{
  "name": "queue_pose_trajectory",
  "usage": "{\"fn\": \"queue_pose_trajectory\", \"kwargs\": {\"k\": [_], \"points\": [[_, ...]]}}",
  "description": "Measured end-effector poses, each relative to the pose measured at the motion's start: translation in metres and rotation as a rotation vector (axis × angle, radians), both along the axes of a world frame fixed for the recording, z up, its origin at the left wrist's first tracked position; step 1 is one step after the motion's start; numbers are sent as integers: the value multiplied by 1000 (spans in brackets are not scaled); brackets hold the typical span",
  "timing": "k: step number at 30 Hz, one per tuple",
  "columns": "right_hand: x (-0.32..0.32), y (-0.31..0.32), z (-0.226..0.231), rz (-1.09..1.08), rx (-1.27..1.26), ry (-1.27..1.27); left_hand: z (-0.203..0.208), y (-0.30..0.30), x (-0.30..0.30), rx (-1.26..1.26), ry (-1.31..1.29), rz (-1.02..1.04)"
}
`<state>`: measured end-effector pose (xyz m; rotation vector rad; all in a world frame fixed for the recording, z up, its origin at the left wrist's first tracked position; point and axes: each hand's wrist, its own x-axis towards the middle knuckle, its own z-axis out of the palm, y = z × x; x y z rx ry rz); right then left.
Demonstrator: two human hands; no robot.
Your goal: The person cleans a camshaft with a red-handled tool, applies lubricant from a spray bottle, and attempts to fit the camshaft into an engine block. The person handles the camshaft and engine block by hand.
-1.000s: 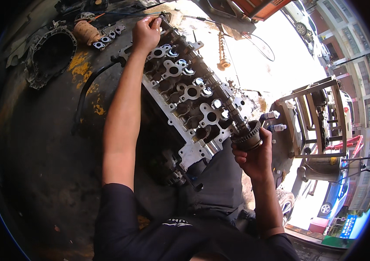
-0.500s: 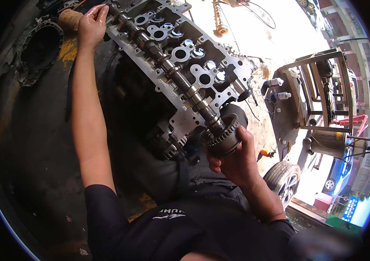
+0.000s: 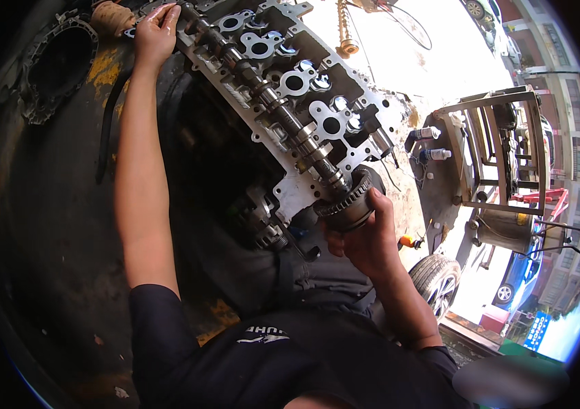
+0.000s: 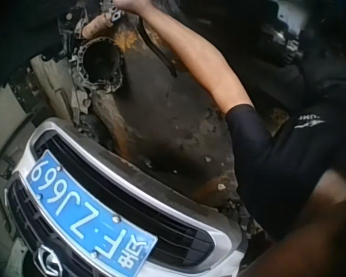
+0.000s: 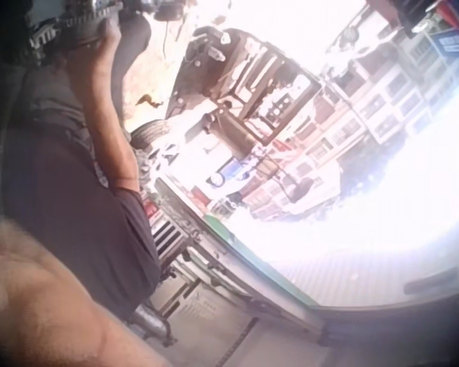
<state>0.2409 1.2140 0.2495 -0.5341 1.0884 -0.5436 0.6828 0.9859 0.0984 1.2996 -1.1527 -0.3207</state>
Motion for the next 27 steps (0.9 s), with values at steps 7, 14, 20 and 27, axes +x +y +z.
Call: {"fn": "queue_pose_trajectory", "kwargs": {"k": [7,14,20,27], "points": [[8,-4,4,-37,45,-18,29,25,-22,53,-111,-13],[1,-1,1,-36,52,24,46,28,-12,208,-140,-23],[0,-4,5,-22,20,4,66,29,-5,445,-196,-141],[-7,-4,3,-41,159,-208,71,25,-5,286,-54,3]]}}
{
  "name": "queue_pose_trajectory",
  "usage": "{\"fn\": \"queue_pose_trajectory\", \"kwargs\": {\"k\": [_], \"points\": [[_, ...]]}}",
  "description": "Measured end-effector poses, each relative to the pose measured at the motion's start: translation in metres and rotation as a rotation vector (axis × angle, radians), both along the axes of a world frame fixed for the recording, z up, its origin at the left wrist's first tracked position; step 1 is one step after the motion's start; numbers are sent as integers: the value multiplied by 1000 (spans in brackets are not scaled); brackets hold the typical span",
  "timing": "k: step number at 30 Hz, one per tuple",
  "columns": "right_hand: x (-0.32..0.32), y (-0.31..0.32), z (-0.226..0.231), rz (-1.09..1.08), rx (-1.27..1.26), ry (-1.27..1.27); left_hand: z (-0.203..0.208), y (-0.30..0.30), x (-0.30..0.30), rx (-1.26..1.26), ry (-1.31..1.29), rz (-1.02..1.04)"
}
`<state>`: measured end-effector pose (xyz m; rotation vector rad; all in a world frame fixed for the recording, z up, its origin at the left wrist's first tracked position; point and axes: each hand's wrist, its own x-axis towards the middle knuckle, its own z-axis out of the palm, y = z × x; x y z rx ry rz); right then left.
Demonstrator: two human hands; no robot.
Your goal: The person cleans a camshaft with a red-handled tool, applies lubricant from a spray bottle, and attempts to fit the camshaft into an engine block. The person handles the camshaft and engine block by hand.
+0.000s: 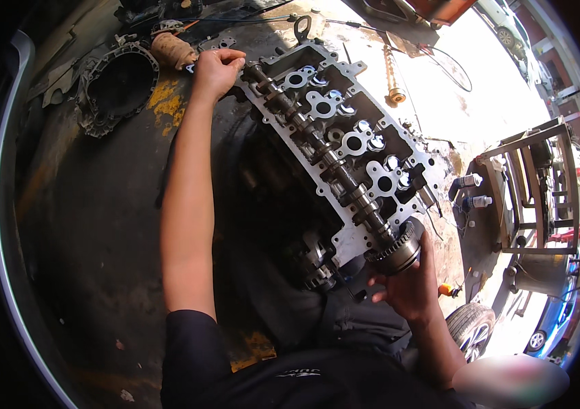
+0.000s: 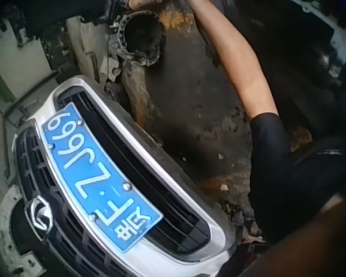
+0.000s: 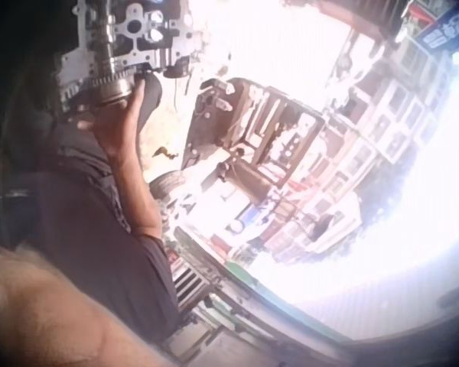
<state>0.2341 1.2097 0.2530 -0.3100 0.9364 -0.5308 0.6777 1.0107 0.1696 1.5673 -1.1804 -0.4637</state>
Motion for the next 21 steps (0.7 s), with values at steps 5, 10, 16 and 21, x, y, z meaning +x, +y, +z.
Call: {"fn": "queue_pose_trajectory", "kwargs": {"k": [5,10,16,21], "points": [[-5,13,-6,29,-547,482,-13,-5,1,33,-90,-41],[3,12,-3,169,-859,734,-17,-3,9,9,-144,-66],[1,2,-2,296,-1028,947,-20,-13,8,88,-249,27],[5,5,-5,253,-988,946,-23,-14,8,91,-275,38]]}}
